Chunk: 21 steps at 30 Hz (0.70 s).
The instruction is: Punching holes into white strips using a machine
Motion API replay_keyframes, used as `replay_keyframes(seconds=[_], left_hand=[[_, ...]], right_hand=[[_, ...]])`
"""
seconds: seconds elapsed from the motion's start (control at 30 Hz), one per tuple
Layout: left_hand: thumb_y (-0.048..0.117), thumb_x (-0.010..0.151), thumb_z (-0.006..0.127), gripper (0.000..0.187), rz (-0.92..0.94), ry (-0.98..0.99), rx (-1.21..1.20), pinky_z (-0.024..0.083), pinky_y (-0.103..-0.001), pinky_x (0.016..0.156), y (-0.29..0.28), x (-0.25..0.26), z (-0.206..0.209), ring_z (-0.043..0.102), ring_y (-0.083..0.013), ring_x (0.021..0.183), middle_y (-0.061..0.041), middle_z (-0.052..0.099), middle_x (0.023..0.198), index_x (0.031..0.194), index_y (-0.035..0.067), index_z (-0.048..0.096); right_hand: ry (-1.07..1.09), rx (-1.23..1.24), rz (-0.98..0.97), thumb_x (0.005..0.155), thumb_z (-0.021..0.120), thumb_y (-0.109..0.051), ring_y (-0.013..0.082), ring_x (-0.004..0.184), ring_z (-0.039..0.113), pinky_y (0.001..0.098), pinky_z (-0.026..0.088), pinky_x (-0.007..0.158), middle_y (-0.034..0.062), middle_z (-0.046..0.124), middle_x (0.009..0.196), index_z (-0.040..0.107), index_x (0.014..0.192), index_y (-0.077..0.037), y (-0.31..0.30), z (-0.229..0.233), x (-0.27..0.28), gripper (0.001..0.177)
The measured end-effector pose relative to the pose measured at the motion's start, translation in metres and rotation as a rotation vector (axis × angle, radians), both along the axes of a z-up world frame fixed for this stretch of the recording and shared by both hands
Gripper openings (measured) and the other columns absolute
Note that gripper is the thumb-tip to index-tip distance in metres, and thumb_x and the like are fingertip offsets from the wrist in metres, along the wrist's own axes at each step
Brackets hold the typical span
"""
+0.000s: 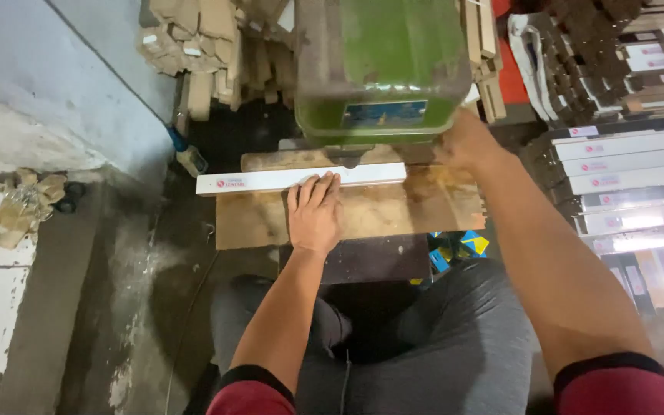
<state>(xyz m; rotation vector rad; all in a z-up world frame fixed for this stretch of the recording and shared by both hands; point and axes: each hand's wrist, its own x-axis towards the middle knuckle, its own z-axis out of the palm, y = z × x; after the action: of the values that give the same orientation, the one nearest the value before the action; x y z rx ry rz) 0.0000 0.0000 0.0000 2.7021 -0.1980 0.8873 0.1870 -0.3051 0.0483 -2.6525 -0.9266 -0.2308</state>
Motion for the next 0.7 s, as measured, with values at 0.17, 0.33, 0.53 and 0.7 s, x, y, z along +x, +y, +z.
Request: replay_keyframes(seconds=[0.17, 0.33, 0.53, 0.7], left_hand=[[0.015, 0.097, 0.057, 0.040, -0.003, -0.036, -0.059, 0.028, -0.049, 0.119, 0.000, -0.003, 0.007, 0.055, -0.0206, 0.128, -0.002, 0.068, 0.128, 0.135, 0.015, 0.068], [0.013, 0.091, 0.065, 0.033, -0.020, -0.037, -0.153, 0.035, -0.052, 0.116, 0.039, -0.005, 0.006, 0.061, -0.0230, 0.123, -0.003, 0.070, 0.119, 0.123, 0.014, 0.074], [0.041, 0.097, 0.069, 0.042, 0.925, 0.032, -0.270, 0.047, -0.052, 0.089, 0.149, -0.014, 0.001, 0.062, -0.0341, 0.110, -0.011, 0.057, 0.132, 0.130, 0.016, 0.062], [0.050, 0.105, 0.063, 0.044, 0.706, 0.359, -0.752, 0.052, -0.056, 0.093, 0.191, -0.025, 0.002, 0.068, -0.0376, 0.113, -0.012, 0.068, 0.121, 0.130, 0.013, 0.069]], right_hand=[[0.350, 0.179, -0.171, 0.086, 0.064, -0.020, 0.0420, 0.077, 0.069, 0.0489, 0.054, 0.074, 0.0223, 0.071, 0.075, 0.077, 0.087, 0.000, 0.032, 0.072, -0.085, 0.024], [0.545, 0.075, -0.446, 0.099, 0.054, -0.058, 0.0396, 0.119, 0.066, 0.0517, 0.052, 0.100, 0.0177, 0.072, 0.124, 0.072, 0.125, -0.014, 0.031, 0.038, -0.105, 0.054], [0.739, 0.632, -0.670, 0.100, 0.063, -0.036, 0.0247, 0.080, 0.078, 0.0329, 0.066, 0.064, 0.0146, 0.078, 0.094, 0.070, 0.122, -0.004, 0.077, -0.023, -0.119, 0.039], [0.457, 0.546, -0.769, 0.100, 0.063, -0.038, 0.0288, 0.096, 0.075, 0.0422, 0.057, 0.082, 0.0044, 0.079, 0.092, 0.076, 0.115, -0.012, 0.093, -0.045, -0.123, 0.033]])
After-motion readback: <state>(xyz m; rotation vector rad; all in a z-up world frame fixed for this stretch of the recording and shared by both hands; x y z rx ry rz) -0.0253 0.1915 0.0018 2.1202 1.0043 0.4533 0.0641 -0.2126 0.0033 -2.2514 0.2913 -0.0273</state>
